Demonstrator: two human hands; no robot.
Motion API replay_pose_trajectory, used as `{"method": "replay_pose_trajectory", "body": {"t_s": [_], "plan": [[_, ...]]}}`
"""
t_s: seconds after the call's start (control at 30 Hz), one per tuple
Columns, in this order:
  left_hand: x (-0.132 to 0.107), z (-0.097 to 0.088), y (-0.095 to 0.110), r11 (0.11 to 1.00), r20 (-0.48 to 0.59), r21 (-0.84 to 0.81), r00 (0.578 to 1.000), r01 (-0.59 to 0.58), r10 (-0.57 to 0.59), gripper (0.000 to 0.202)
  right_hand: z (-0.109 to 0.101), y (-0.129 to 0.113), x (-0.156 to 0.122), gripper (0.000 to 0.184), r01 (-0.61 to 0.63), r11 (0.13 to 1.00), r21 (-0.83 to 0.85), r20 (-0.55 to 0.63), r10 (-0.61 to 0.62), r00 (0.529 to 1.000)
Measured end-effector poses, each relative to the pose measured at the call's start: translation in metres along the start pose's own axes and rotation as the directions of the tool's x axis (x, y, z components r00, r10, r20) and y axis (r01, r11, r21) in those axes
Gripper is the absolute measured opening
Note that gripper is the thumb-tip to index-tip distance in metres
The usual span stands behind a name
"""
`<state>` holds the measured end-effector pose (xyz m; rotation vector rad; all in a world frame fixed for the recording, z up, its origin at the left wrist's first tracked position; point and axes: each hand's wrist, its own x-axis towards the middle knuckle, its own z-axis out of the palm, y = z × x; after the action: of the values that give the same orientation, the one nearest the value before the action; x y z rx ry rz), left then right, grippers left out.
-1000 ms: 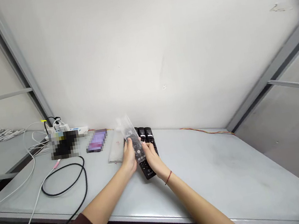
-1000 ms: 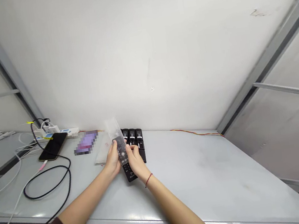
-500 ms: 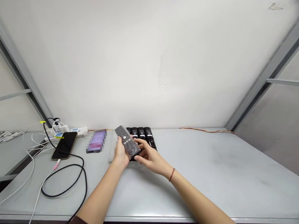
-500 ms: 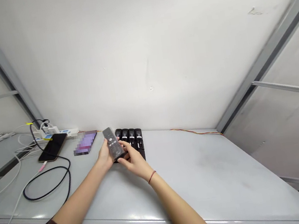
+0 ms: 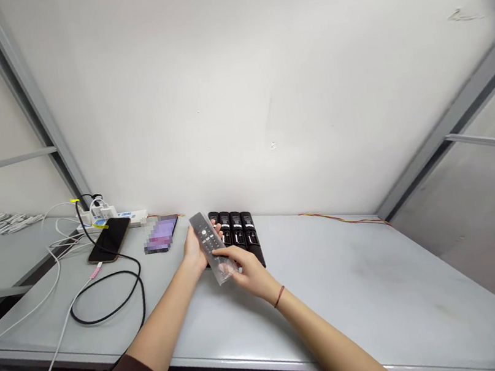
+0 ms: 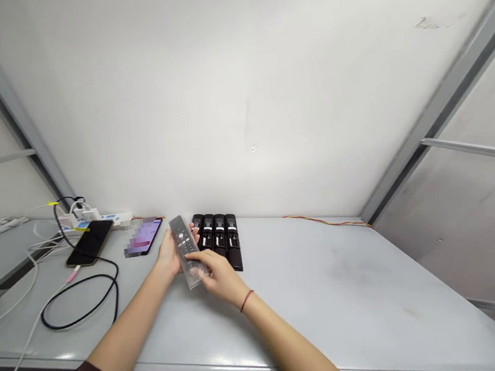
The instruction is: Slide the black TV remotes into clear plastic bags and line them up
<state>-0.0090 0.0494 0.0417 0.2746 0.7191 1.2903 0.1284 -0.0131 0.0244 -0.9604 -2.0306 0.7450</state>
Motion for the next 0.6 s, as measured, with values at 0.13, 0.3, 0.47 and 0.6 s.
{"method": "replay_pose_trajectory", "body": {"t_s": [0.13,0.3,0.47,0.6], "plan": [[0.001,-0.001,-0.002,1.0,-0.014,0.014,1.0,0.012,-0.012,0.045,0.005,-0.001,0.0,0.041,0.003,0.999,0.033,-0.016,-0.002,1.0],[-0.003,-0.001,-0.012,0.998,0.025,0.029,0.998,0.053,-0.054,0.043,0.007,0.001,-0.002,0.039,-0.052,0.995,0.081,-0.069,0.057,0.996],[-0.003,0.0,-0.011,0.996,0.049,0.033,0.996,0.077,-0.079,0.04,0.003,0.005,0.002,0.037,-0.113,0.994,-0.012,-0.099,0.111,0.989],[-0.001,0.0,-0.003,0.999,-0.006,0.013,0.999,0.045,-0.044,0.026,-0.027,-0.03,-0.002,0.042,-0.052,0.986,-0.157,-0.04,0.047,0.998]]}}
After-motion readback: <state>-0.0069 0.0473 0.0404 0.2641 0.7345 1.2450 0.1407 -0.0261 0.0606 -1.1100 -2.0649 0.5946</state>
